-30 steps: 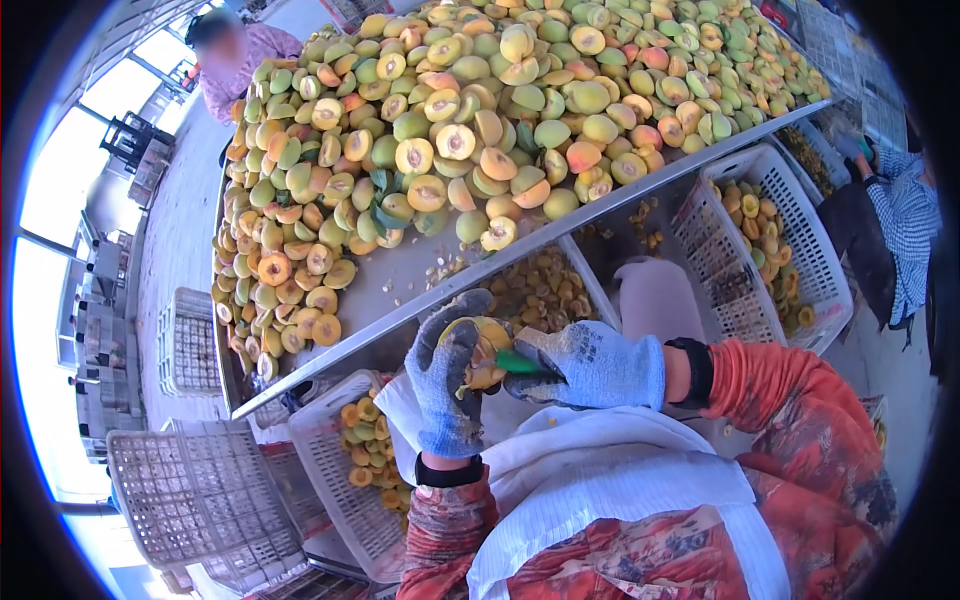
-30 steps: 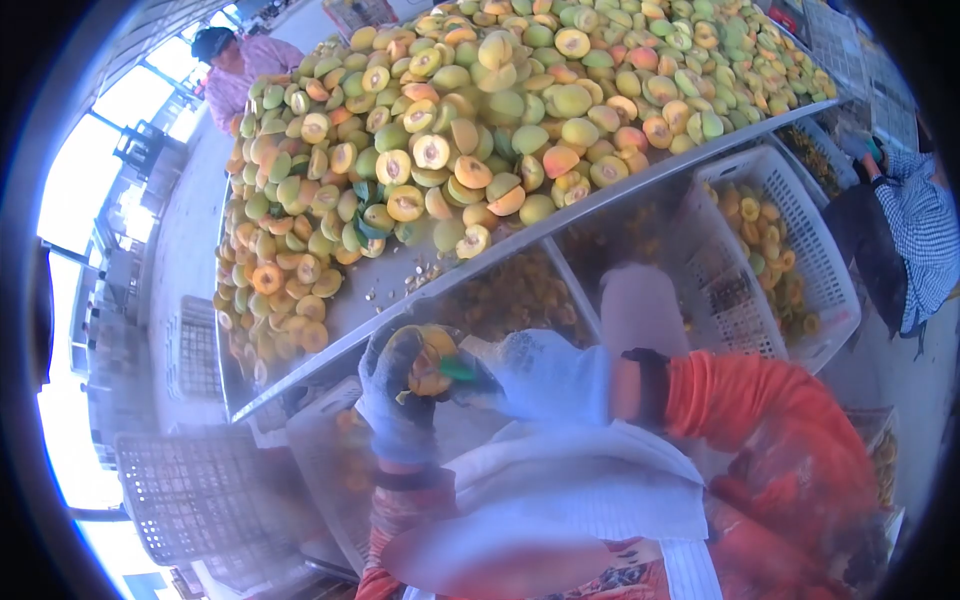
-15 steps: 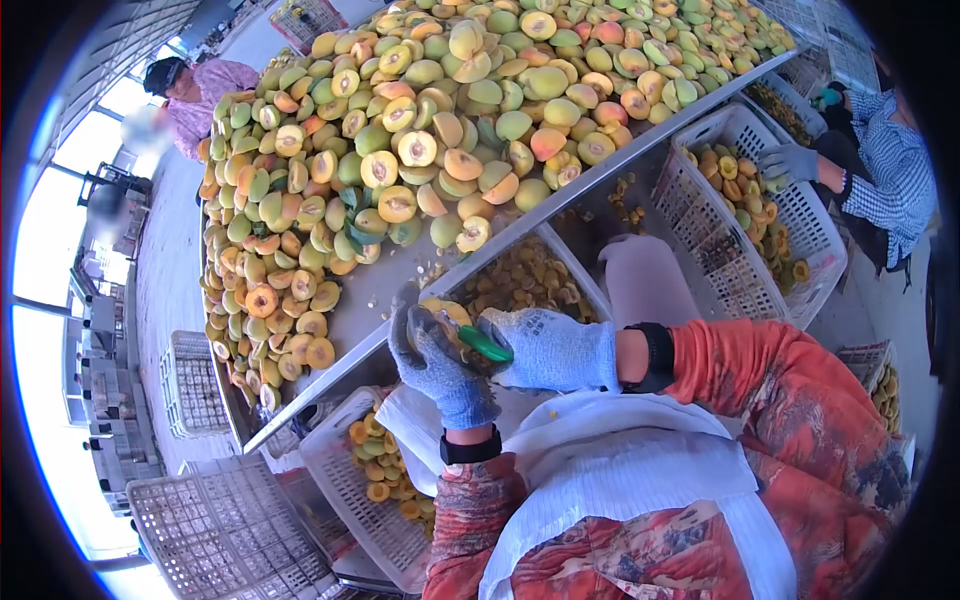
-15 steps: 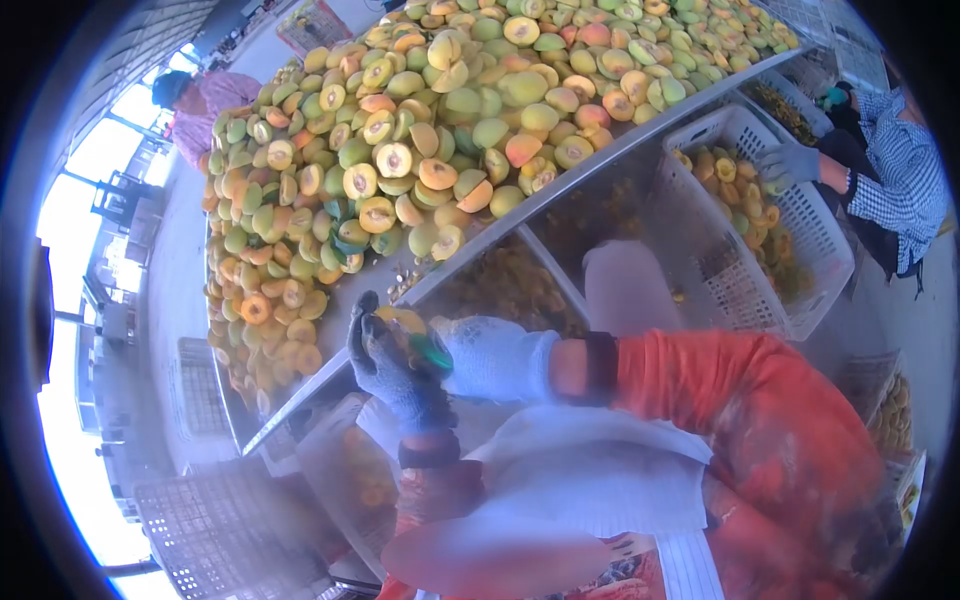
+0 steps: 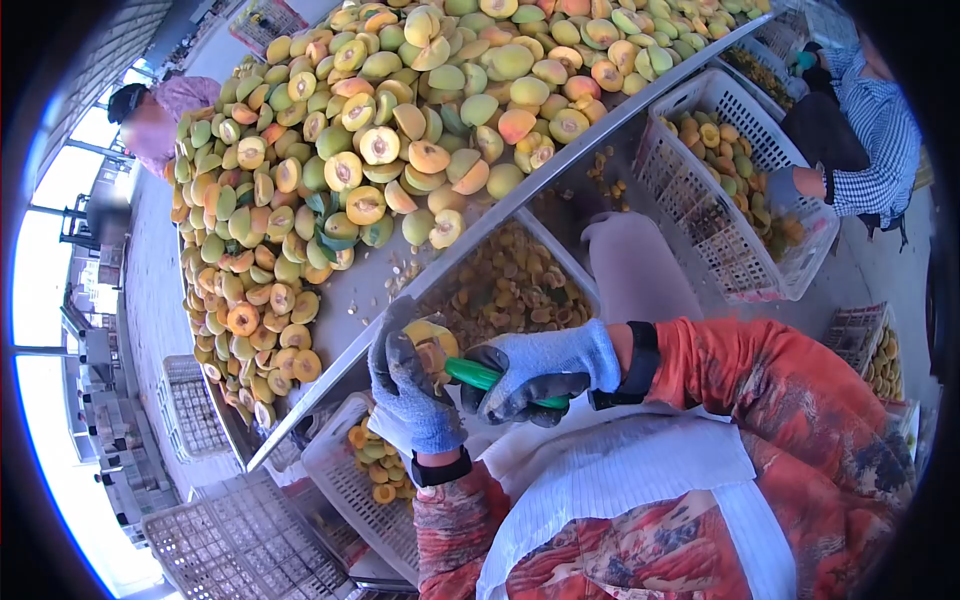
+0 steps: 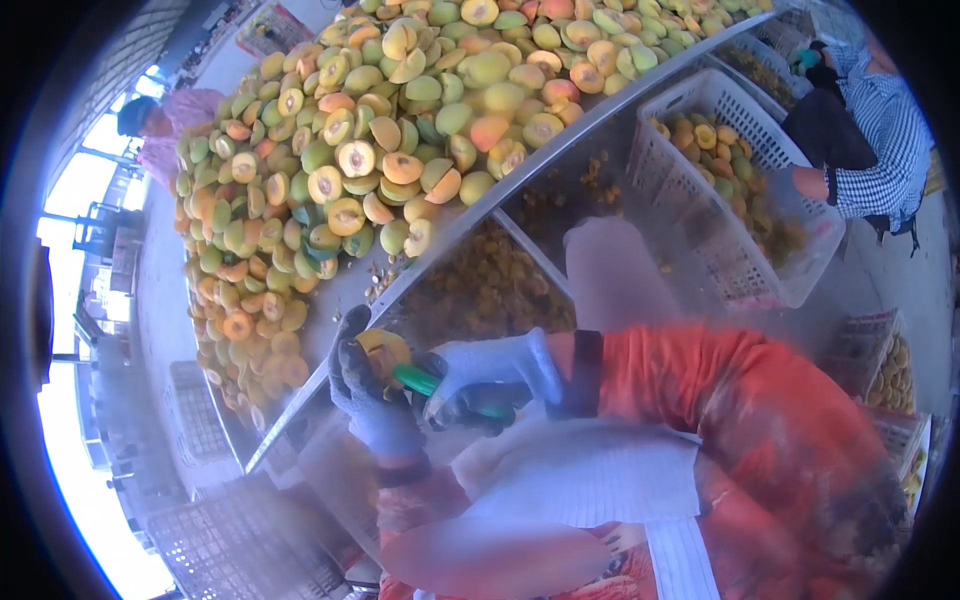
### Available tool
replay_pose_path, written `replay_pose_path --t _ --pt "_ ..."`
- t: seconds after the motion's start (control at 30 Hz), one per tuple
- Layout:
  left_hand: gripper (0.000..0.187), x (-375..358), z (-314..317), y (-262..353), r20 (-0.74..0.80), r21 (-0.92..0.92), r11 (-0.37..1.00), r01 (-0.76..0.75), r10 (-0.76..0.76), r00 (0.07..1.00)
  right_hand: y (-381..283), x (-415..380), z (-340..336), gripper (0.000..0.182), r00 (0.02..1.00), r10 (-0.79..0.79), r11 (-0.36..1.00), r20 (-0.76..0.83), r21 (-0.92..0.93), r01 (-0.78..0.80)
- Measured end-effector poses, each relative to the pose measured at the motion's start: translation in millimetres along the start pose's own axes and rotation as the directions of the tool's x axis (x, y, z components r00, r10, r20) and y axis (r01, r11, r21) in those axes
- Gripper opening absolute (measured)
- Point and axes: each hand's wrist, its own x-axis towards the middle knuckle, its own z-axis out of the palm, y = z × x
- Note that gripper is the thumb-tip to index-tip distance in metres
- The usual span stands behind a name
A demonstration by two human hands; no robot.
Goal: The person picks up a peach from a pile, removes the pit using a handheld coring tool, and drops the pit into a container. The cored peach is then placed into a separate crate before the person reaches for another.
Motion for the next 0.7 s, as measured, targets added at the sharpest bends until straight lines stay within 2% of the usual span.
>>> replay_pose_path --t 0.03,0.07,0.1,0.13,0.17,0.2,0.23,0.27,0.33,0.37,0.4,0.43,0.47,0.5,0.53,0.57,0.6,0.63,0.67,0.7 --pt "0.05 5.2 -2.6 1.0 0.071 0.033 0.999 -0.001 -0.001 0.997 2.3 -1.1 1.0 0.032 0.999 0.001 0.986 0.044 0.167 -0.008" --pt "0.052 8.6 -4.0 1.9 0.141 0.068 0.998 -0.004 -0.006 0.99 2.5 -2.1 -1.4 0.032 0.999 -0.002 0.986 0.043 0.165 -0.005" --pt "0.055 12.1 -5.0 -5.1 0.121 0.105 0.993 0.062 -0.074 0.99 3.6 -1.5 -4.4 0.032 0.998 -0.039 0.982 0.039 0.187 0.031" --pt "0.055 18.6 -5.5 -16.0 0.125 0.101 0.994 0.048 -0.06 0.99 2.2 -1.0 -10.5 0.031 0.996 -0.077 0.978 0.035 0.197 0.069" --pt "0.05 24.4 -6.5 -26.0 0.243 -0.127 0.975 0.183 -0.148 0.959 6.3 1.1 -15.0 0.032 0.992 -0.124 0.97 0.038 0.215 0.113" --pt "0.046 28.6 -7.0 -32.8 0.378 -0.323 0.884 0.338 -0.207 0.902 8.2 0.5 -16.7 0.032 0.99 -0.135 0.969 0.036 0.215 0.124" --pt "0.052 32.7 1.2 -27.8 0.401 -0.442 0.764 0.47 -0.3 0.865 7.7 -1.0 -17.8 0.032 0.984 -0.179 0.956 0.018 0.239 0.17" --pt "0.052 37.5 1.5 -35.1 0.404 -0.441 0.765 0.47 -0.299 0.865 5.7 -2.6 -18.5 0.032 0.976 -0.218 0.942 0.003 0.264 0.209" --pt "0.053 49.0 -0.4 -49.9 0.524 -0.541 0.616 0.573 -0.286 0.802 -7.5 -11.7 -15.7 0.032 0.974 -0.222 0.939 -0.039 0.261 0.225" --pt "0.051 46.8 0.5 -49.4 0.381 -0.259 0.886 0.385 -0.272 0.884 -15.5 -15.1 -17.3 0.031 0.972 -0.222 0.939 -0.081 0.252 0.236" --pt "0.051 50.9 1.6 -50.2 0.376 -0.262 0.887 0.38 -0.269 0.887 -20.9 -14.9 -22.9 0.031 0.972 -0.22 0.94 -0.076 0.249 0.233" --pt "0.049 56.8 2.4 -51.6 0.346 -0.406 0.778 0.479 -0.354 0.869 -25.7 -13.7 -29.6 0.033 0.958 -0.162 0.987 -0.238 -0.027 0.16" --pt "0.047 61.1 2.9 -50.4 0.329 -0.539 0.639 0.548 -0.439 0.836 -26.7 -11.2 -35.5 0.034 0.904 -0.149 0.959 -0.401 -0.281 0.033" --pt "0.045 63.2 2.4 -46.4 0.42 -0.542 0.644 0.54 -0.35 0.837 -3.3 -1.6 -49.8 0.033 0.742 -0.594 0.765 -0.312 -0.505 0.4" --pt "0.045 62.6 5.7 -41.1 0.417 -0.541 0.646 0.539 -0.35 0.839 -5.0 0.0 -53.1 0.033 0.743 -0.594 0.765 -0.309 -0.503 0.402" --pt "0.043 60.7 11.5 -36.9 0.339 -0.298 0.885 0.359 -0.253 0.906 -8.1 1.3 -56.8 0.032 0.64 -0.704 0.572 -0.306 -0.779 0.258" --pt "0.041 59.7 14.2 -35.3 0.297 -0.005 0.991 0.134 -0.127 0.947 -9.5 2.4 -58.5 0.032 0.543 -0.803 0.324 -0.248 -0.945 0.047" --pt "0.041 62.2 11.9 -40.0 0.295 -0.003 0.991 0.136 -0.129 0.947 -11.8 2.4 -55.2 0.037 0.578 -0.767 0.304 -0.277 -0.951 -0.052" --pt "0.041 66.6 7.7 -49.4 0.35 0.0 0.997 0.08 -0.075 0.934 -11.2 5.3 -53.2 0.037 0.579 -0.767 0.306 -0.278 -0.951 -0.051" --pt "0.04 69.7 5.3 -56.7 0.404 -0.002 1.0 0.024 -0.021 0.915 -10.1 8.8 -50.2 0.039 0.56 -0.799 0.22 -0.219 -0.973 -0.068"
